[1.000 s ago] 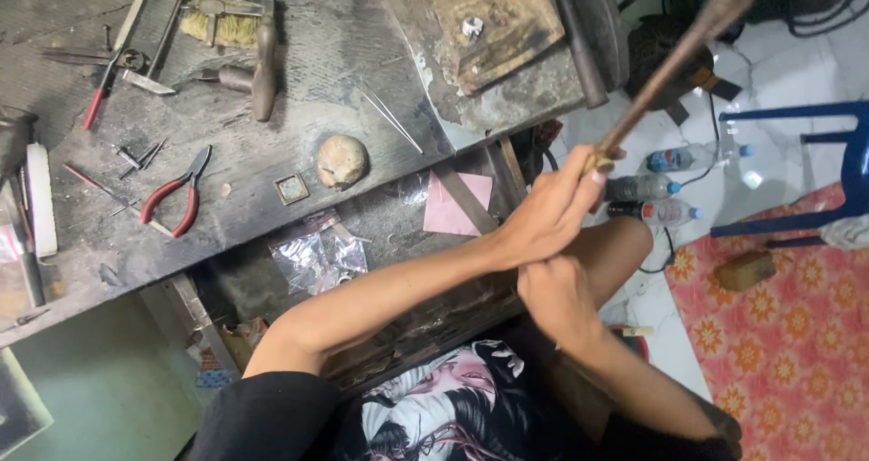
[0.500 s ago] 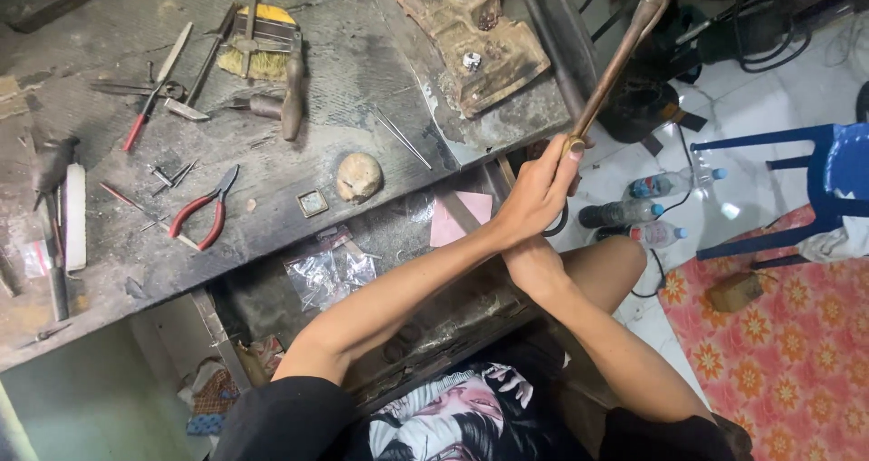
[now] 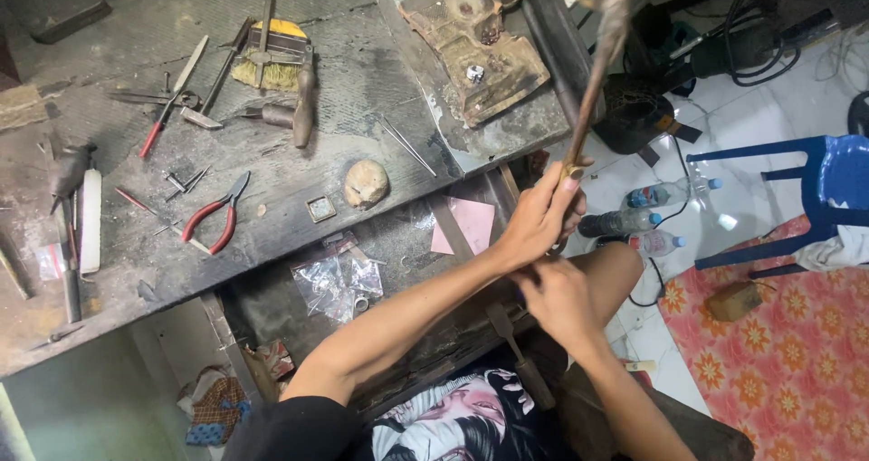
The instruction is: Soldering a small metal ring using a blowtorch and tweezers on a workbench
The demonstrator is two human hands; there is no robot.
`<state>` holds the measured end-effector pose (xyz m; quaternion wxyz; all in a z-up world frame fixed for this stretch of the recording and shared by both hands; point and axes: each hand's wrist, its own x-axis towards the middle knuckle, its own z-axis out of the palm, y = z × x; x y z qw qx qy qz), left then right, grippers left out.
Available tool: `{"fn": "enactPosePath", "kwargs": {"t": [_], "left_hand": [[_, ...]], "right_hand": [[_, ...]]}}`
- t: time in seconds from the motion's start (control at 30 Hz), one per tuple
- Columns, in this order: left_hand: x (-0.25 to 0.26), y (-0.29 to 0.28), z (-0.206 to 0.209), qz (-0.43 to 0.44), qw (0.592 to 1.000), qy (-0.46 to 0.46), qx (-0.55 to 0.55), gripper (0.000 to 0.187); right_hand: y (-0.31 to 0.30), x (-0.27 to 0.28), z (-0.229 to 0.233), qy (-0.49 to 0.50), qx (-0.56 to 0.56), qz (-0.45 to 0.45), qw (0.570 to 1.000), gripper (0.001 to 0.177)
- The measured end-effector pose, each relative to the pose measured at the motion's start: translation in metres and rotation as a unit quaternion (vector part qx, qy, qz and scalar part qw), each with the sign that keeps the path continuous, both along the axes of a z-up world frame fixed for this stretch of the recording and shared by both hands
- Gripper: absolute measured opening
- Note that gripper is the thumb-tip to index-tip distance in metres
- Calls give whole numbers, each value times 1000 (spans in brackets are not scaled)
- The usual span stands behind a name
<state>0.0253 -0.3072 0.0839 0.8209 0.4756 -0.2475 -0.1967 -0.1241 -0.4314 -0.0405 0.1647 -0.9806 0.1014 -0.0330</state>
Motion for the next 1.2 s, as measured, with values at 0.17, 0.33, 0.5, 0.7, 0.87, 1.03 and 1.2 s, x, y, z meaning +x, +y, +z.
{"fn": "enactPosePath", "kwargs": {"t": [0.17,0.33,0.5,0.7,0.87,1.03,1.2], "left_hand": [[-22,-18,-33,-1,997,-12,70,28],[-38,-31,-52,37,997,23,58,37],[-45,-40,-56,112,991,-66,39,48],[-64,-63,-103,159,978,-135,16,34],[-75,-61,-106,146,978,-143,32,38],[-77,-63,-114,143,977,-153,35,40],[-84,-74,-142,160,974,-161,29,33]], "right_hand": [[-6,-20,98,-119,138,-29,983,28],[-61,2,117,-208,257,3,944,10],[-84,69,114,-293,283,22,913,13],[-75,140,111,-312,127,49,940,12],[-48,177,121,-238,137,-19,961,34],[-53,203,96,-271,224,77,933,34],[-62,219,67,-328,220,82,915,25]]}}
